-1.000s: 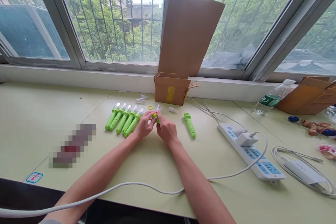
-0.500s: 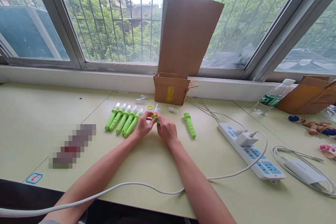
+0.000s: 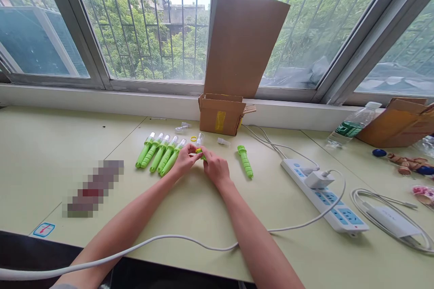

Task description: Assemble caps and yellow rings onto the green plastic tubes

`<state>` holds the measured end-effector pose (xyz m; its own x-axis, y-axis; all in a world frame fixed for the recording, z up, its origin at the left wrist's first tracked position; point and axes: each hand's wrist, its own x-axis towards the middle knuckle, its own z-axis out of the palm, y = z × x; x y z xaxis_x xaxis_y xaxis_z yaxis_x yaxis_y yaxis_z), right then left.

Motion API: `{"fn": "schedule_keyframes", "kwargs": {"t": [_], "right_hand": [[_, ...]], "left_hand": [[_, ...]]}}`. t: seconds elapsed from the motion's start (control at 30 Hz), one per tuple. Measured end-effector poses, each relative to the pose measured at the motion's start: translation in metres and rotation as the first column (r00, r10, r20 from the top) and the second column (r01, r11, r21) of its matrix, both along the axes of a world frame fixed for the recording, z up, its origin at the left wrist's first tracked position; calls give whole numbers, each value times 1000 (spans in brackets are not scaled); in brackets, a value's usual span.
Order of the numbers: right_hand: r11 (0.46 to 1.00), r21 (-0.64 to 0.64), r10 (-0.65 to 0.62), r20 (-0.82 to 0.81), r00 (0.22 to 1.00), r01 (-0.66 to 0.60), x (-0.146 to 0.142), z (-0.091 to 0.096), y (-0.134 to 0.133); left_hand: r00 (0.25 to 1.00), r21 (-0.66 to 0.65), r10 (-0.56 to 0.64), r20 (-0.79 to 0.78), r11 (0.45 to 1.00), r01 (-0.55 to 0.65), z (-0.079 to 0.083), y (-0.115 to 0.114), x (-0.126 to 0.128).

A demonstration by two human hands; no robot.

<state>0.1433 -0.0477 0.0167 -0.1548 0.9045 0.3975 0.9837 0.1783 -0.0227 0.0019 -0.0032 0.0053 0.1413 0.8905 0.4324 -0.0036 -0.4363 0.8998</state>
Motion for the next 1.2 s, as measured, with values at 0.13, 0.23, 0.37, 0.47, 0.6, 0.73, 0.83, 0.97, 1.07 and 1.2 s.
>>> {"fn": "schedule_keyframes", "kwargs": {"t": [0.13, 0.23, 0.37, 0.47, 0.6, 0.73, 0.83, 0.97, 1.07, 1.2], "right_hand": [[1000, -2, -9, 8, 1000, 9, 0, 0, 0], [1000, -14, -12, 22, 1000, 13, 0, 2, -1], [999, -28, -16, 34, 999, 17, -1, 3, -2], [999, -38, -21, 44, 999, 22, -1, 3, -2], [998, -55, -37, 56, 998, 40, 0, 3, -1], [996, -63, -52, 54, 997, 55, 0, 3, -1], [997, -58, -54, 47, 997, 57, -1, 3, -1], [996, -62, -60, 47, 997, 62, 0, 3, -1], [997, -47, -62, 28, 998, 63, 1, 2, 0], [998, -25, -62, -11, 998, 62, 2, 2, 1]], "left_hand": [[1000, -27, -15, 25, 1000, 16, 0, 2, -1], [999, -27, -29, 14, 999, 29, 1, 2, -2], [999, -6, -24, -28, 1000, 24, 2, 2, -4], [998, 19, -7, -56, 1000, 8, 2, 1, -4], [995, 79, 24, -101, 997, -16, 2, -1, -4], [984, 167, 67, -167, 985, -38, 1, -1, -5], [971, 239, 89, -221, 970, -34, 0, 2, -7], [945, 347, 128, -301, 938, -16, -1, 3, -9], [924, 408, 169, -343, 913, -16, 0, 1, -8], [900, 440, 216, -378, 898, -31, 2, -3, -7]]}}
